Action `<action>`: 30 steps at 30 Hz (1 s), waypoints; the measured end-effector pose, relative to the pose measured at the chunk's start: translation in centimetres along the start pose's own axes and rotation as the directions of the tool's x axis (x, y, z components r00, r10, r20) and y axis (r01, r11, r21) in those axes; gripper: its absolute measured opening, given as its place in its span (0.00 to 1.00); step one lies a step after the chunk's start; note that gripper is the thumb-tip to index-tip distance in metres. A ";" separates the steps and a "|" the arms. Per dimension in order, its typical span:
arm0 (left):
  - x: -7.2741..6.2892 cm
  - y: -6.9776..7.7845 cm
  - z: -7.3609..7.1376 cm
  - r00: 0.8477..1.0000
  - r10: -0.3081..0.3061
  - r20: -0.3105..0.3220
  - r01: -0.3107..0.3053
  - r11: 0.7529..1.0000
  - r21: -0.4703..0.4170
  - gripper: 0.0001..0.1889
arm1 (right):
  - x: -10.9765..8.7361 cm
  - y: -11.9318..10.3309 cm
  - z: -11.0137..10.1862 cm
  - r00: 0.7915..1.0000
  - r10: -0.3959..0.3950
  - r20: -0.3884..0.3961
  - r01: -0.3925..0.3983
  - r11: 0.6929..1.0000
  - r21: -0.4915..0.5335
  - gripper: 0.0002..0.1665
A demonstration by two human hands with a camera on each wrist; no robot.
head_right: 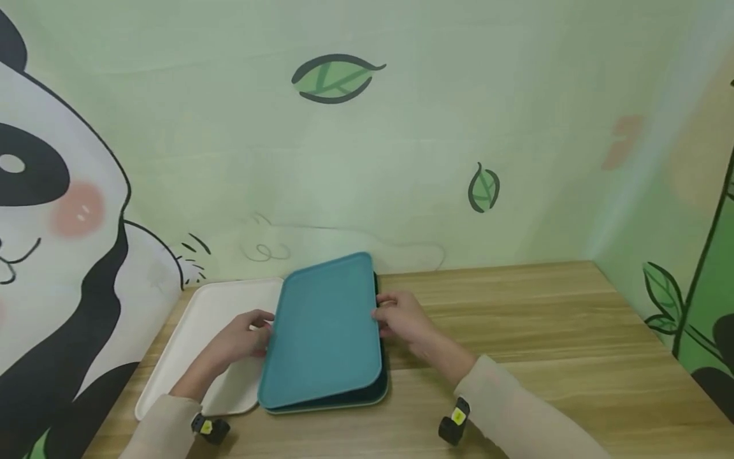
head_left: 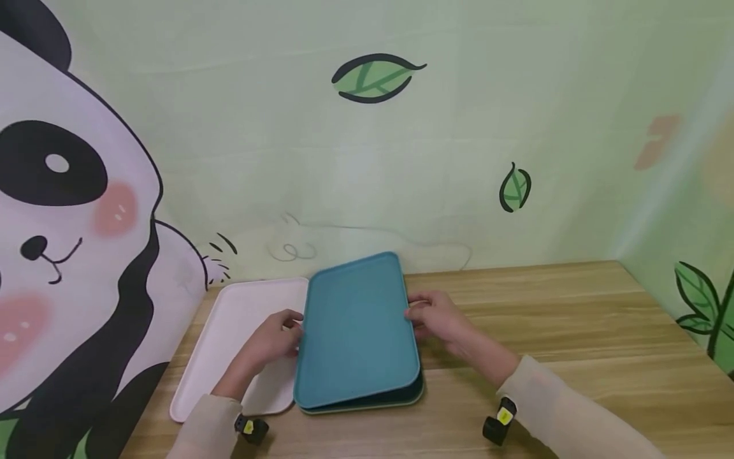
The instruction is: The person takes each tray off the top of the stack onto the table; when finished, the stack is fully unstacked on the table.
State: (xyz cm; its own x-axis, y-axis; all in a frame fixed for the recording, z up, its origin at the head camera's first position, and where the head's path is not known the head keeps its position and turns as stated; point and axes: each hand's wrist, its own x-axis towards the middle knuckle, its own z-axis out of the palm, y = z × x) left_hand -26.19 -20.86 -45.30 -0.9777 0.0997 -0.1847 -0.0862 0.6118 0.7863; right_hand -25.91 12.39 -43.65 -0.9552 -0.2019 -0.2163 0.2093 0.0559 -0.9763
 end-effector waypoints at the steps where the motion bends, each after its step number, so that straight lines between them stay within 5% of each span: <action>1: -0.1 0.1 0.0 1.000 -0.003 -0.007 0.003 1.000 -0.008 0.19 | -0.1 0.0 -0.1 1.000 -0.011 0.001 0.011 1.000 0.006 0.23; 10: -0.1 0.2 0.6 0.998 0.005 -0.056 -0.003 0.999 0.034 0.22 | -1.3 -0.6 -3.5 0.999 -0.044 0.011 0.043 0.998 0.044 0.26; 20: 0.3 -0.4 1.3 0.996 0.014 -0.087 -0.007 0.997 0.083 0.22 | -4.2 -1.1 -11.0 0.999 -0.039 0.008 0.039 0.999 -0.037 0.31; 30: 0.2 -0.4 1.0 0.999 -0.019 -0.043 0.021 0.998 0.051 0.22 | -6.3 0.1 -18.2 0.999 -0.052 -0.004 0.051 0.993 -0.106 0.35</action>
State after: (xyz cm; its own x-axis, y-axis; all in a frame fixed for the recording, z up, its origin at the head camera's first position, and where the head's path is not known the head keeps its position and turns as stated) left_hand -26.21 -20.26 -46.24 -0.9833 0.0540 -0.1737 -0.0968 0.6531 0.7511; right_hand -23.66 31.45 -42.17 -0.9657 -0.2006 -0.1650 0.1365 0.1486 -0.9794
